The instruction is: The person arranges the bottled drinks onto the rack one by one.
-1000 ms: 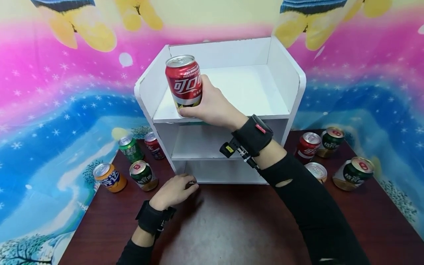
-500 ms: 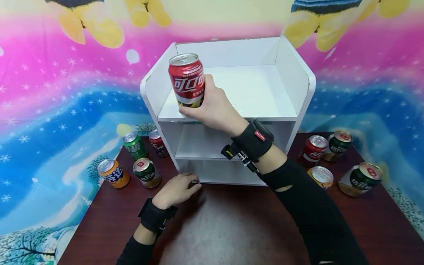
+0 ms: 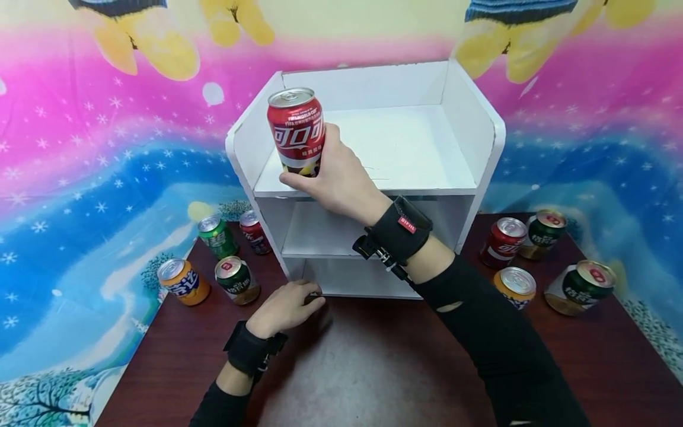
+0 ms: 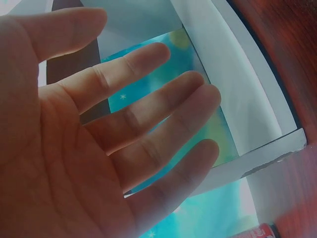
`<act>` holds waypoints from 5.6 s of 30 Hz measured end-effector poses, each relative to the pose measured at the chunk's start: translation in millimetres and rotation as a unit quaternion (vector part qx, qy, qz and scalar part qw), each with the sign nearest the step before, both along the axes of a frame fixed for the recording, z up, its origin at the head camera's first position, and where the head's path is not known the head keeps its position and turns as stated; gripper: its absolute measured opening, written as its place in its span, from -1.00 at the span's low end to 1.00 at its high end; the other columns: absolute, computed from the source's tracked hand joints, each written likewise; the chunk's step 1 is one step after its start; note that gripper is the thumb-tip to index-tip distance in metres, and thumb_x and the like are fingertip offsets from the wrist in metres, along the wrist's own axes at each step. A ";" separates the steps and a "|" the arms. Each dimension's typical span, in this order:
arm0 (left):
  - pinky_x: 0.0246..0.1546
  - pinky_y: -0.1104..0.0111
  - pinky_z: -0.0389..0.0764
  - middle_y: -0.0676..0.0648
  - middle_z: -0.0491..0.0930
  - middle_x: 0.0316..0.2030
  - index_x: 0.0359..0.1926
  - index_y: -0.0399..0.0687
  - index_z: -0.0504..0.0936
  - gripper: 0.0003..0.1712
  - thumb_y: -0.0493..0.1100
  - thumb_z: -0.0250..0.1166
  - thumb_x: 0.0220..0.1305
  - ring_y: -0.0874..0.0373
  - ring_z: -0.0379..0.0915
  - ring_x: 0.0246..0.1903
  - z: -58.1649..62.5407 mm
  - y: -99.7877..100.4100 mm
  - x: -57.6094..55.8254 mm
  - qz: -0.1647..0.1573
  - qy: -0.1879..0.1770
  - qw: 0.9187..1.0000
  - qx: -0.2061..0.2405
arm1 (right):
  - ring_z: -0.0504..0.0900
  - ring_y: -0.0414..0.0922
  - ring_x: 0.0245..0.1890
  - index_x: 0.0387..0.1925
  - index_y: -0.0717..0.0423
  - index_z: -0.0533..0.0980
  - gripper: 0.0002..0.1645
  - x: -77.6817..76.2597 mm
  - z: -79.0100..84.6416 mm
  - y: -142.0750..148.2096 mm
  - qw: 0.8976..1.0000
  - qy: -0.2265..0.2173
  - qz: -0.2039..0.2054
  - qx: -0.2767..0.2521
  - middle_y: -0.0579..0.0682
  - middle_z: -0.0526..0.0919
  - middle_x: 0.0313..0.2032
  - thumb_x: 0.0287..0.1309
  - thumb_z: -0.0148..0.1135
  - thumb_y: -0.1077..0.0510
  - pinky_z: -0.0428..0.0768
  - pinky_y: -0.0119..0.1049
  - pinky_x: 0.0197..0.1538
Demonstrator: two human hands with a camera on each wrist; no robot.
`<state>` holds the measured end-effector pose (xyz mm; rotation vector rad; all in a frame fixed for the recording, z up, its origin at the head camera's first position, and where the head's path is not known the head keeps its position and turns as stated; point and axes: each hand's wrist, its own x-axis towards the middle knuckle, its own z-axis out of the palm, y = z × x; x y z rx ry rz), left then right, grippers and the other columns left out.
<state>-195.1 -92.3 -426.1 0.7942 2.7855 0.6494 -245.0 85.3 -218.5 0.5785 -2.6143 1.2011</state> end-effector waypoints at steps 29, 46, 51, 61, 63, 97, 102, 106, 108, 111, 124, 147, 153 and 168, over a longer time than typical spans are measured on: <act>-0.52 0.38 0.39 0.07 0.47 -0.39 -0.08 -0.02 0.62 -0.67 0.07 0.12 0.36 0.22 0.33 -0.46 -0.9 3.7 -0.6 -0.009 0.009 1.000 -0.015 | 0.47 -0.10 0.02 0.24 0.20 0.09 -0.06 4.9 3.2 -2.7 1.000 -0.008 -0.015 0.009 0.08 0.43 0.10 -0.01 0.41 -0.07 0.46 -0.16 0.10; -0.43 0.35 0.43 0.00 0.55 -0.28 0.01 -0.10 0.61 -0.59 0.07 0.11 0.36 0.22 0.37 -0.40 0.0 2.6 -1.9 -0.010 0.010 1.000 -0.011 | 0.33 -0.15 0.17 0.33 0.07 0.01 -0.05 -8.7 12.9 1.9 0.993 -0.094 0.066 -0.033 -0.02 0.31 0.22 0.06 0.38 0.04 0.31 -0.20 0.23; -0.49 0.37 0.41 0.05 0.51 -0.34 -0.03 -0.06 0.62 -0.63 0.07 0.11 0.36 0.23 0.36 -0.44 0.3 3.4 -0.1 -0.012 0.008 1.000 -0.005 | 0.34 -0.14 0.15 0.31 0.09 0.03 -0.07 -5.2 11.7 0.7 0.995 -0.084 0.054 -0.024 0.00 0.33 0.21 0.06 0.38 0.04 0.33 -0.18 0.23; -0.44 0.35 0.42 0.04 0.53 -0.30 -0.06 -0.03 0.62 -0.66 0.06 0.13 0.35 0.22 0.36 -0.41 2.9 5.5 2.4 -0.012 0.007 1.000 -0.006 | 0.40 -0.12 0.12 0.28 0.14 0.04 -0.05 -1.5 5.7 -8.7 0.999 -0.039 0.007 -0.005 0.05 0.36 0.19 0.03 0.40 -0.01 0.40 -0.18 0.18; -0.43 0.35 0.43 0.03 0.54 -0.28 -0.05 -0.03 0.62 -0.66 0.07 0.13 0.35 0.22 0.37 -0.40 2.8 5.9 2.6 -0.011 0.006 1.000 -0.007 | 0.41 -0.12 0.11 0.28 0.14 0.05 -0.06 -1.6 5.1 -9.6 0.999 -0.034 0.002 -0.002 0.05 0.37 0.18 0.02 0.40 -0.02 0.41 -0.19 0.17; -0.36 0.30 0.48 -0.01 0.56 -0.22 0.01 -0.08 0.60 -0.62 0.06 0.13 0.35 0.19 0.44 -0.33 1.9 5.1 0.9 -0.005 0.003 1.000 -0.012 | 0.43 -0.15 0.10 0.29 0.10 0.04 -0.08 -8.1 10.2 -20.6 0.998 -0.051 0.042 0.006 0.01 0.38 0.18 0.07 0.37 -0.02 0.42 -0.20 0.16; -0.39 0.32 0.46 0.01 0.55 -0.26 -0.03 -0.04 0.61 -0.65 0.07 0.13 0.35 0.21 0.41 -0.37 2.2 5.9 1.6 -0.002 -0.003 1.000 -0.020 | 0.45 -0.14 0.08 0.27 0.14 0.06 -0.08 -6.9 9.1 -25.4 0.999 -0.032 0.035 0.012 0.04 0.40 0.16 0.05 0.38 -0.04 0.44 -0.22 0.14; -0.42 0.34 0.44 0.03 0.54 -0.28 -0.05 -0.02 0.62 -0.67 0.07 0.14 0.34 0.23 0.39 -0.40 1.1 6.9 1.2 -0.003 -0.006 1.000 -0.019 | 0.47 -0.14 0.05 0.24 0.16 0.08 -0.10 -7.0 7.4 -27.5 0.999 -0.022 0.029 0.014 0.04 0.43 0.13 0.04 0.38 -0.06 0.46 -0.24 0.11; -0.43 0.34 0.43 0.04 0.53 -0.30 -0.07 -0.01 0.62 -0.68 0.07 0.14 0.35 0.23 0.38 -0.41 0.8 7.1 1.2 -0.004 -0.005 1.000 -0.019 | 0.47 -0.15 0.05 0.24 0.16 0.08 -0.10 -7.5 7.4 -27.8 0.999 -0.022 0.032 0.017 0.03 0.42 0.13 0.05 0.38 -0.06 0.46 -0.24 0.11; -0.45 0.35 0.42 0.06 0.52 -0.32 -0.09 0.00 0.62 -0.69 0.06 0.14 0.34 0.23 0.36 -0.43 0.6 7.0 1.3 -0.004 -0.006 1.000 -0.017 | 0.46 -0.15 0.06 0.26 0.14 0.05 -0.09 -8.3 9.0 -27.4 0.998 -0.031 0.044 0.022 0.03 0.41 0.14 0.07 0.36 -0.06 0.44 -0.24 0.13; -0.54 0.36 0.38 0.09 0.46 -0.43 -0.17 0.01 0.62 -0.72 0.07 0.13 0.35 0.22 0.33 -0.49 -2.2 6.5 -1.5 -0.002 -0.011 1.000 -0.017 | 0.42 -0.16 0.10 0.31 0.14 0.01 -0.06 -12.2 11.1 -29.7 0.996 -0.044 0.067 0.042 0.03 0.39 0.17 0.09 0.33 -0.07 0.40 -0.23 0.18; -0.48 0.36 0.39 0.07 0.48 -0.38 -0.12 0.00 0.60 -0.69 0.08 0.10 0.37 0.23 0.35 -0.45 -6.8 5.7 -1.4 -0.009 0.003 1.000 -0.021 | 0.37 -0.02 0.22 0.34 0.19 0.17 -0.11 5.1 20.5 12.4 0.990 -0.054 0.018 0.126 0.12 0.33 0.27 0.15 0.21 -0.21 0.36 -0.08 0.21; -0.33 0.28 0.49 -0.05 0.57 -0.17 0.05 -0.08 0.59 -0.57 0.09 0.10 0.37 0.15 0.48 -0.29 -7.1 5.2 0.6 -0.007 0.001 1.000 -0.024 | 0.47 -0.01 -0.03 0.10 0.21 0.46 -0.41 25.8 19.2 39.2 0.974 0.032 0.019 0.225 0.14 0.51 0.02 0.18 0.21 -0.11 0.42 -0.07 0.08; -0.59 0.39 0.35 0.11 0.41 -0.51 -0.28 0.03 0.59 -0.78 0.03 0.13 0.35 0.25 0.30 -0.56 -6.3 4.8 -2.9 -0.016 0.013 1.000 -0.008 | 0.53 -0.07 -0.09 0.07 0.14 0.51 -0.50 86.9 9.2 100.2 0.968 0.101 0.032 0.227 0.03 0.59 -0.09 0.12 0.34 0.04 0.52 -0.06 -0.06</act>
